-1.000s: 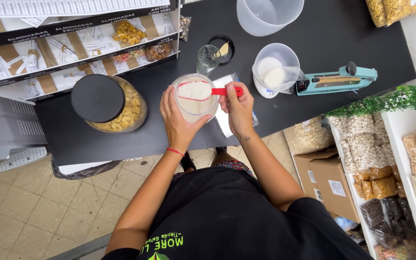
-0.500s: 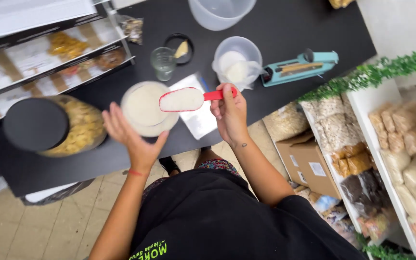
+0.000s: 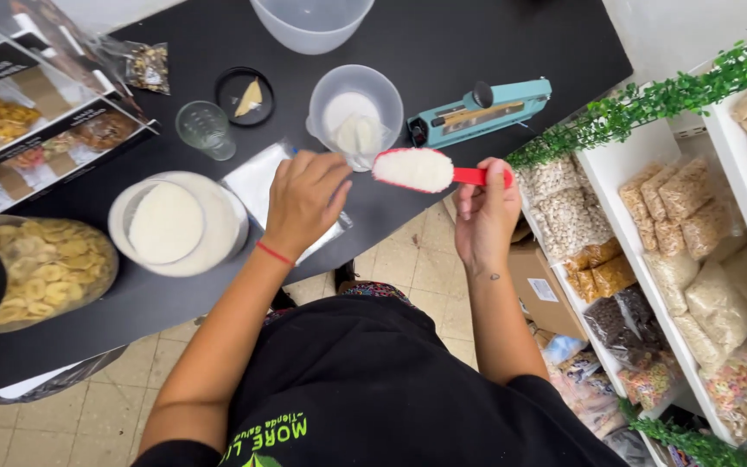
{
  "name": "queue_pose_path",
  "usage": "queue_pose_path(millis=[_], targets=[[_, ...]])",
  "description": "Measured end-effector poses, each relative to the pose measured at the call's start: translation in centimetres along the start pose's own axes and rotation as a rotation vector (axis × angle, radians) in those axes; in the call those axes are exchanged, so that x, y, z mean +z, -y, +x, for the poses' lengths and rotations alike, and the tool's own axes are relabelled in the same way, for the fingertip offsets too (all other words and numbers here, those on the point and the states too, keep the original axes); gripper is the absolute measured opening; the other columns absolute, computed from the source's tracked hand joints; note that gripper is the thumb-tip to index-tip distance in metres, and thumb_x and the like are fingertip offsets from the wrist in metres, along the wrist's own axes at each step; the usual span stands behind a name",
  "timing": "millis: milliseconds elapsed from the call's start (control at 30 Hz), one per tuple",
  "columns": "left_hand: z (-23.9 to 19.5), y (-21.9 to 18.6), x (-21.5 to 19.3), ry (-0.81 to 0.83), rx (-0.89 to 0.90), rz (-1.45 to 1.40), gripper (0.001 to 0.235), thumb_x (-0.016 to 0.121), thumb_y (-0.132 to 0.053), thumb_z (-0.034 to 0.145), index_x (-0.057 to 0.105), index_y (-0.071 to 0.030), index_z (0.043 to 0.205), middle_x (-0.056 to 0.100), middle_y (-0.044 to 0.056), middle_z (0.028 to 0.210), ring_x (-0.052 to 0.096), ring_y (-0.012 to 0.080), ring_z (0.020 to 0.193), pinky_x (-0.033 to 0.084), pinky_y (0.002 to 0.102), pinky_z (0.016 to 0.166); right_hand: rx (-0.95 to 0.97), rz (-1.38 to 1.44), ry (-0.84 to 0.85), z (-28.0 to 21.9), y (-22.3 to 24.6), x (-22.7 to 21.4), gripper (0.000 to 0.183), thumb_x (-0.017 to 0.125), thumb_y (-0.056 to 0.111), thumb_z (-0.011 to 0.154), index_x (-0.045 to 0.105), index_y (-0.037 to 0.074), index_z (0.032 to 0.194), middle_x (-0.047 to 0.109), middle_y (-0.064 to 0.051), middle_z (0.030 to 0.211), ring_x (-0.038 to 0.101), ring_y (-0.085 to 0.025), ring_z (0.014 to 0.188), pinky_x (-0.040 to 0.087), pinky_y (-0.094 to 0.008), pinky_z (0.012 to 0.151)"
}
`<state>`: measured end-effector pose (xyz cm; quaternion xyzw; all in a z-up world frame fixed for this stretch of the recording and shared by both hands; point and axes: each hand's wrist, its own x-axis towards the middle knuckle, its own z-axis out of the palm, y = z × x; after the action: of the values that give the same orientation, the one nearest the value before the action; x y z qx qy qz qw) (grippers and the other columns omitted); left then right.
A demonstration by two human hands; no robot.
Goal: The person scoops white powder from a container into a small clear plastic bag and a measuring cup by hand, then seals the bag.
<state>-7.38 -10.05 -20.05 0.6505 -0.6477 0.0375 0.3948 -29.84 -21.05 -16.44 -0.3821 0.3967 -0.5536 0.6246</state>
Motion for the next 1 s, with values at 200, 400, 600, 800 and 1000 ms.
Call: queue_pose_path(millis=[200,400,600,800,1000], targets=[[3.6,-0.8,1.0,-0.021,-0.173,-0.102,0.009,0.07,-0.01,0.087,0.07,-0.012,0.096,0.058,-0.001,0.104,0.052,0.0202,0.082,0.044,0.036,0.073,-0.058,-0.021,-0.021,2.9,1.2,-2.7,0.022,0.052,0.028,0.103,0.055,0.007,0.101,0.05,-0.012,0.053,0.043,-0.011,0.037,0.029,-0.017,0.036],[3.6,-2.3,2.7,0.063,-0.36,-0.165,0.009,0.07,-0.008,0.087,0.071,-0.006,0.096,0.056,0.008,0.111,0.059,0.0289,0.086,0.051,0.041,0.078,-0.046,0.005,0.02,4.9,0.6,-2.7,0.021,0.053,0.027,0.102,0.055,0.007,0.099,0.05,-0.012,0.053,0.044,-0.011,0.037,0.03,-0.017,0.036],[4.7,-4.0,3.9,0.036,-0.427,-0.003,0.006,0.068,-0.004,0.087,0.071,-0.002,0.091,0.054,0.012,0.111,0.063,0.034,0.093,0.053,0.044,0.08,-0.017,0.028,0.096,6.8,0.0,-2.6,0.021,0.052,0.026,0.102,0.055,0.007,0.098,0.05,-0.012,0.053,0.044,-0.011,0.037,0.03,-0.017,0.036],[5.2,-3.2,7.2,0.141,-0.56,0.083,0.013,0.069,-0.011,0.084,0.073,-0.004,0.095,0.053,0.014,0.12,0.065,0.0381,0.094,0.057,0.048,0.075,0.013,0.027,0.155,8.1,-0.8,-2.3,0.02,0.054,0.026,0.102,0.055,0.007,0.098,0.05,-0.012,0.053,0.044,-0.011,0.038,0.031,-0.017,0.037],[4.9,1.0,11.7,0.278,-0.426,0.291,0.018,0.067,-0.002,0.079,0.076,-0.018,0.08,0.06,-0.001,0.116,0.062,0.0269,0.098,0.052,0.039,0.076,0.032,0.035,0.175,9.5,-1.2,-2.8,0.02,0.055,0.027,0.101,0.056,0.007,0.098,0.051,-0.012,0.053,0.044,-0.011,0.038,0.031,-0.017,0.036]])
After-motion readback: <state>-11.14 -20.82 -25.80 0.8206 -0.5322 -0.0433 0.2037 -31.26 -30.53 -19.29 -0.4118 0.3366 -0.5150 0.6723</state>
